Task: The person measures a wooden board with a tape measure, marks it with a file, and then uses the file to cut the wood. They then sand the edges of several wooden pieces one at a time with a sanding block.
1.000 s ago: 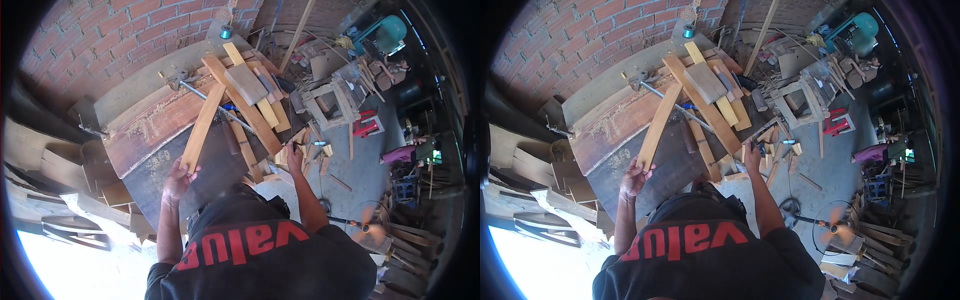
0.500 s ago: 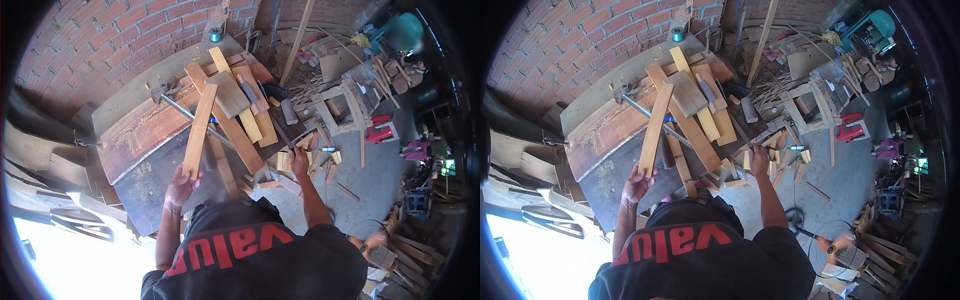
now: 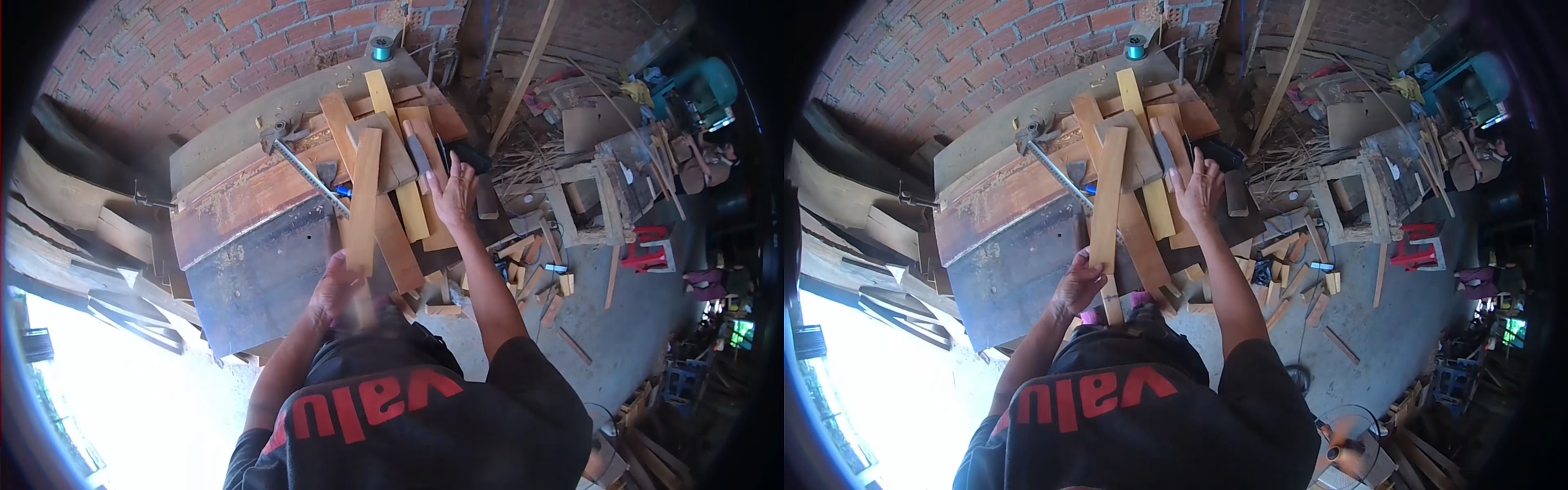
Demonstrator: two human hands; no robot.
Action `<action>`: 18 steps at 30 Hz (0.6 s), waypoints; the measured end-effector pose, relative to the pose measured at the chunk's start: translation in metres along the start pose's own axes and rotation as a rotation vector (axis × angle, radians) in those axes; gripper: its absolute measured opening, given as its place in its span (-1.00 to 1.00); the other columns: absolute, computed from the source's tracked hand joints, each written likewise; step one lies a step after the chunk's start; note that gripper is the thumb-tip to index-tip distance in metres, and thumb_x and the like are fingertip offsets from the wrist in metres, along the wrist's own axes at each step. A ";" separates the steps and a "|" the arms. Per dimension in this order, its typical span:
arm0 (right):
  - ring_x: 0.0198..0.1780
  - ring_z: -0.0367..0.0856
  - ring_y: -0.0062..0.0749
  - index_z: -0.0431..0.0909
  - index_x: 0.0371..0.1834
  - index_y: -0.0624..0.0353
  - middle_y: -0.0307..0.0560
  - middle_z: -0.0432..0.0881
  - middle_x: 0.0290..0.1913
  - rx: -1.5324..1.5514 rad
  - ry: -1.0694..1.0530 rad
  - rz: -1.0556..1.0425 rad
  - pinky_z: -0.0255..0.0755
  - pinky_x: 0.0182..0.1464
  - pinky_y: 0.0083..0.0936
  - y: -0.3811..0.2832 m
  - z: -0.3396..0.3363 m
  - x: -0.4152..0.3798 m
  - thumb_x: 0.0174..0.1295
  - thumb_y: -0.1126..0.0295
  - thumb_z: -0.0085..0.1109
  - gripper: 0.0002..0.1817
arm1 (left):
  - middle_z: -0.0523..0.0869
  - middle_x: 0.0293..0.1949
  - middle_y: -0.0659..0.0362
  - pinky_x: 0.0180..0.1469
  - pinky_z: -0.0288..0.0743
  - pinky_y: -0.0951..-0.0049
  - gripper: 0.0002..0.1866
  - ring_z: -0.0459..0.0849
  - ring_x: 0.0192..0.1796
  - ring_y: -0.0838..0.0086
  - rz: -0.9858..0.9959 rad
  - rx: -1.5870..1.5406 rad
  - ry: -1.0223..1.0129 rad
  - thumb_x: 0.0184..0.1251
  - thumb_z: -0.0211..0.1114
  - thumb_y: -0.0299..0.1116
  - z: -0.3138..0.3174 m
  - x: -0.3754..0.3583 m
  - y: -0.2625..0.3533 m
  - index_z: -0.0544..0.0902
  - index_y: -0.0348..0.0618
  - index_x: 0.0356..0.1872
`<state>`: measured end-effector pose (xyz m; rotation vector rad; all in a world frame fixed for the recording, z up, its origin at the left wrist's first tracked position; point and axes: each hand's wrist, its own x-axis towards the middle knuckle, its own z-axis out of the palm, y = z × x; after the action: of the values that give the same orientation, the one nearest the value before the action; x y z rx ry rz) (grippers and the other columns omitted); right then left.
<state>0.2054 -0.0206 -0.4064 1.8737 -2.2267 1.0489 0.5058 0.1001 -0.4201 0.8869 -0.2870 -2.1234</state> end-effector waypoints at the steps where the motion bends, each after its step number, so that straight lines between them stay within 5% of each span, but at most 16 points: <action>1: 0.13 0.43 0.13 0.23 0.46 0.06 0.16 0.44 0.12 -0.076 -0.086 0.065 0.31 0.18 0.02 -0.008 0.005 0.014 0.26 -0.07 0.23 -0.22 | 0.62 0.03 0.19 0.19 0.41 0.28 -0.51 0.56 0.13 0.39 0.013 -0.003 0.006 0.27 0.22 -0.63 -0.001 0.005 -0.004 0.46 0.06 0.20; 3: 0.11 0.45 0.15 0.19 0.50 0.01 0.18 0.44 0.12 -0.143 -0.175 0.117 0.32 0.17 0.03 -0.007 0.023 0.034 0.23 -0.13 0.23 -0.16 | 0.64 0.02 0.26 0.00 0.46 0.46 -0.56 0.60 0.02 0.55 -0.101 0.072 0.064 0.36 0.25 -0.57 -0.005 0.015 -0.011 0.45 0.07 0.20; 4: 0.10 0.46 0.18 0.15 0.53 -0.03 0.21 0.44 0.12 -0.097 -0.246 0.127 0.33 0.17 0.04 0.000 0.038 0.040 0.21 -0.18 0.21 -0.11 | 0.64 0.01 0.23 -0.03 0.49 0.47 -0.52 0.62 -0.02 0.55 -0.003 0.305 -0.065 0.36 0.27 -0.52 -0.003 0.016 -0.015 0.40 0.04 0.25; 7: 0.06 0.50 0.27 0.06 0.58 -0.05 0.33 0.45 0.08 -0.048 -0.346 0.110 0.35 0.15 0.07 0.012 0.056 0.044 0.21 -0.20 0.20 -0.06 | 0.64 0.01 0.21 -0.03 0.55 0.43 -0.50 0.65 -0.01 0.49 -0.057 0.414 0.090 0.37 0.29 -0.48 0.036 0.012 -0.009 0.36 0.01 0.29; 11: 0.06 0.49 0.36 0.05 0.57 0.00 0.46 0.47 0.02 0.012 -0.410 0.055 0.35 0.17 0.10 0.019 0.050 0.049 0.24 -0.11 0.22 -0.09 | 0.65 0.00 0.16 0.03 0.60 0.37 -0.46 0.65 0.06 0.42 -0.036 0.340 0.053 0.37 0.30 -0.45 0.062 0.027 -0.014 0.32 -0.03 0.32; 14: 0.14 0.51 0.28 0.10 0.55 0.07 0.40 0.51 0.07 0.166 -0.383 0.041 0.36 0.21 0.05 0.033 0.054 0.056 0.22 -0.09 0.25 -0.09 | 0.66 -0.03 0.07 -0.01 0.65 0.36 -0.45 0.70 -0.01 0.35 -0.010 0.315 0.043 0.35 0.33 -0.46 0.072 0.038 -0.022 0.30 -0.07 0.30; 17: 0.16 0.57 0.03 0.21 0.47 0.16 0.17 0.57 0.10 0.301 -0.341 0.246 0.42 0.21 -0.10 0.046 0.039 0.055 0.28 -0.03 0.23 -0.20 | 0.66 -0.06 0.01 -0.14 0.68 0.41 -0.44 0.74 -0.14 0.33 -0.112 0.530 -0.036 0.31 0.36 -0.50 0.083 0.041 -0.030 0.28 -0.11 0.25; 18: 0.15 0.59 -0.07 0.29 0.40 0.18 0.10 0.59 0.10 0.670 -0.316 0.345 0.47 0.16 -0.15 0.054 0.034 0.051 0.29 0.02 0.24 -0.29 | 0.68 -0.09 0.00 -0.19 0.68 0.42 -0.45 0.75 -0.19 0.32 -0.149 0.563 -0.047 0.29 0.38 -0.52 0.083 0.041 -0.040 0.29 -0.13 0.22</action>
<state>0.1569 -0.0798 -0.4345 2.0235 -2.6779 1.8671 0.4075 0.0881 -0.3990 1.2033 -0.8988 -2.2379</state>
